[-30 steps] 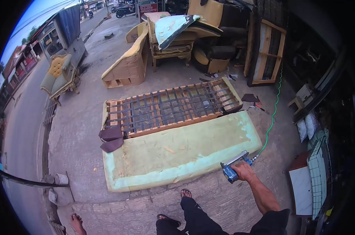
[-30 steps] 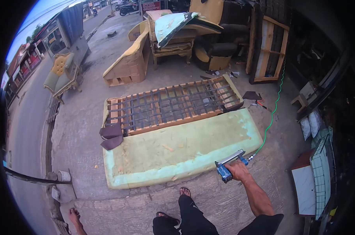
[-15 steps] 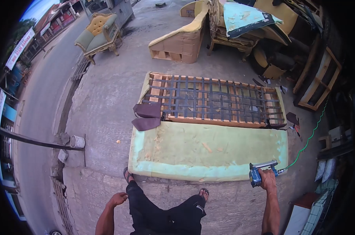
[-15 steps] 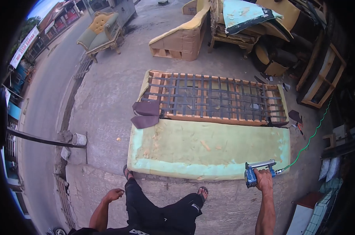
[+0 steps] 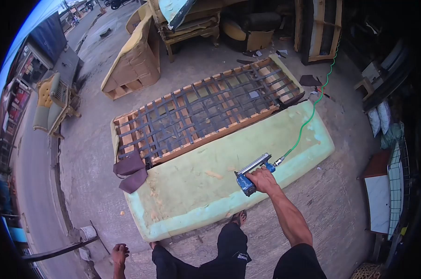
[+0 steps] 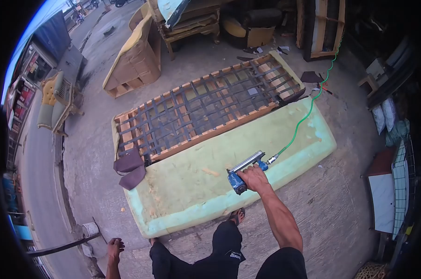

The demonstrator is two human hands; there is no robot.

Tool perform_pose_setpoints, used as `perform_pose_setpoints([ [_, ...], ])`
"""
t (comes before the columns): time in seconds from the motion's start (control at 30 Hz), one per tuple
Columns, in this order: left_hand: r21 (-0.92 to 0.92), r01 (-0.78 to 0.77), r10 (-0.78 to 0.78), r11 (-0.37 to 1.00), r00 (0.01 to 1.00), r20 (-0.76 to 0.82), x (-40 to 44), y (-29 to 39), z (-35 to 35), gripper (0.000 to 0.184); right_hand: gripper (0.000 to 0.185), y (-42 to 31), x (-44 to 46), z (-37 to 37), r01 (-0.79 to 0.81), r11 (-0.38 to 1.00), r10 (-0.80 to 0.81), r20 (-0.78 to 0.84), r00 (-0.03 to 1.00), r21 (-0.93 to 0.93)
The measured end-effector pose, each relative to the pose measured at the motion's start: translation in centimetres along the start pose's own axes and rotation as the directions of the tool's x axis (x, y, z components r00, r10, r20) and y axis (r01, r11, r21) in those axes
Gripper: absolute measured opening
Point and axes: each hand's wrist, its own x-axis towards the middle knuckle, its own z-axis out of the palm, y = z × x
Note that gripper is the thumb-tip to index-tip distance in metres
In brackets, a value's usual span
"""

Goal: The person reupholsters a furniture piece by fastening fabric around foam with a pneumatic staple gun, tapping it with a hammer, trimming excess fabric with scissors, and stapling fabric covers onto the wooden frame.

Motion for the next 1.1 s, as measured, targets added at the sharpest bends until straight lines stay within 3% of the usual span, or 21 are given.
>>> perform_pose_setpoints([
  [0.03,0.010,-0.046,0.045,0.999,0.998,0.040,-3.3,4.9,4.6,0.029,0.030,2.0,-2.5,-1.0,-0.042,0.998,0.042,-0.007,0.999,0.046],
  [0.07,0.148,-0.198,0.175,0.969,0.972,0.156,-6.7,8.5,8.7,0.030,0.032,4.6,-5.1,-2.6,-0.067,0.996,0.066,0.021,0.998,0.064],
  [0.17,0.327,-0.661,0.406,0.675,0.703,0.584,-16.1,18.0,21.1,0.033,0.031,12.3,-13.2,-7.7,-0.181,0.982,0.187,-0.110,0.976,0.062],
  [0.2,0.298,-0.667,0.411,0.683,0.688,0.598,-18.0,19.0,23.8,0.033,0.029,15.0,-15.8,-10.0,-0.169,0.985,0.171,-0.076,0.982,0.030],
  [0.27,0.302,-0.611,0.142,0.732,0.570,0.809,-20.5,19.3,28.3,0.036,0.030,19.3,-21.3,-15.5,-0.190,0.982,0.191,-0.020,0.981,0.021],
  [0.3,0.318,-0.501,0.017,0.805,0.555,0.832,-20.9,19.2,30.5,0.037,0.031,21.6,-23.7,-18.0,-0.199,0.980,0.199,0.016,0.980,0.025],
  [0.37,0.347,-0.342,-0.084,0.873,0.595,0.799,-19.8,16.9,36.2,0.036,0.032,26.7,-28.7,-20.4,-0.139,0.981,0.139,-0.006,0.990,-0.133],
  [0.43,0.373,-0.107,-0.190,0.922,0.714,0.674,-17.7,14.0,41.8,0.031,0.029,31.3,-33.5,-22.3,-0.159,0.983,0.155,-0.046,0.987,-0.092],
  [0.47,0.494,-0.005,-0.311,0.870,0.771,0.555,-16.1,12.6,44.6,0.025,0.029,32.4,-36.2,-22.5,-0.171,0.983,0.170,-0.020,0.985,-0.067],
  [0.53,0.811,-0.163,-0.475,0.562,0.739,0.478,-10.3,8.8,51.8,0.020,0.028,37.5,-39.2,-24.1,-0.260,0.964,0.263,0.070,0.962,-0.046],
  [0.57,0.808,-0.159,-0.325,0.567,0.858,0.397,-13.2,12.1,55.4,0.015,0.028,41.0,-40.3,-24.1,-0.254,0.965,0.258,0.066,0.964,-0.071],
  [0.63,0.672,-0.389,-0.379,0.630,0.601,0.703,-11.9,14.5,63.6,0.024,0.027,46.4,-44.4,-20.7,-0.260,0.963,0.269,0.191,0.944,-0.071],
  [0.7,0.573,-0.219,-0.274,0.790,0.710,0.649,-16.6,21.3,72.6,0.017,0.029,52.3,-46.6,-19.1,-0.241,0.970,0.241,0.250,0.938,-0.028],
  [0.73,0.564,-0.355,-0.174,0.746,0.713,0.679,-19.9,27.0,77.0,0.031,0.031,55.8,-46.8,-17.4,-0.252,0.964,0.265,0.313,0.912,-0.081],
  [0.77,0.456,-0.594,0.136,0.663,0.695,0.706,-26.0,34.8,79.4,0.039,0.034,58.5,-47.7,-16.2,-0.252,0.959,0.283,0.385,0.879,-0.129],
  [0.8,0.283,-0.713,0.316,0.642,0.581,0.750,-31.4,42.3,80.6,0.039,0.036,60.8,-46.9,-16.2,-0.270,0.952,0.307,0.516,0.800,-0.148],
  [0.83,0.159,-0.683,0.365,0.713,0.555,0.748,-36.0,48.6,81.1,0.037,0.038,63.6,-45.3,-16.6,-0.285,0.941,0.333,0.623,0.707,-0.181],
  [0.9,-0.064,-0.624,0.446,0.778,0.478,0.756,-43.4,58.8,79.6,0.036,0.038,70.3,-42.5,-16.6,-0.192,0.967,0.256,0.604,0.755,-0.169],
  [1.0,-0.257,-0.391,0.448,0.884,0.547,0.707,-47.8,66.0,77.0,0.028,0.041,79.0,-35.6,-19.9,-0.087,0.985,0.158,0.567,0.808,-0.150],
  [1.03,-0.255,-0.379,0.441,0.890,0.565,0.698,-47.3,66.8,77.5,0.028,0.040,82.1,-31.8,-21.5,-0.082,0.986,0.150,0.562,0.813,-0.145],
  [1.1,-0.260,-0.288,0.379,0.922,0.811,0.445,-45.4,66.1,79.0,0.029,0.040,88.7,-24.2,-23.2,-0.027,0.989,0.101,0.527,0.844,-0.146],
])
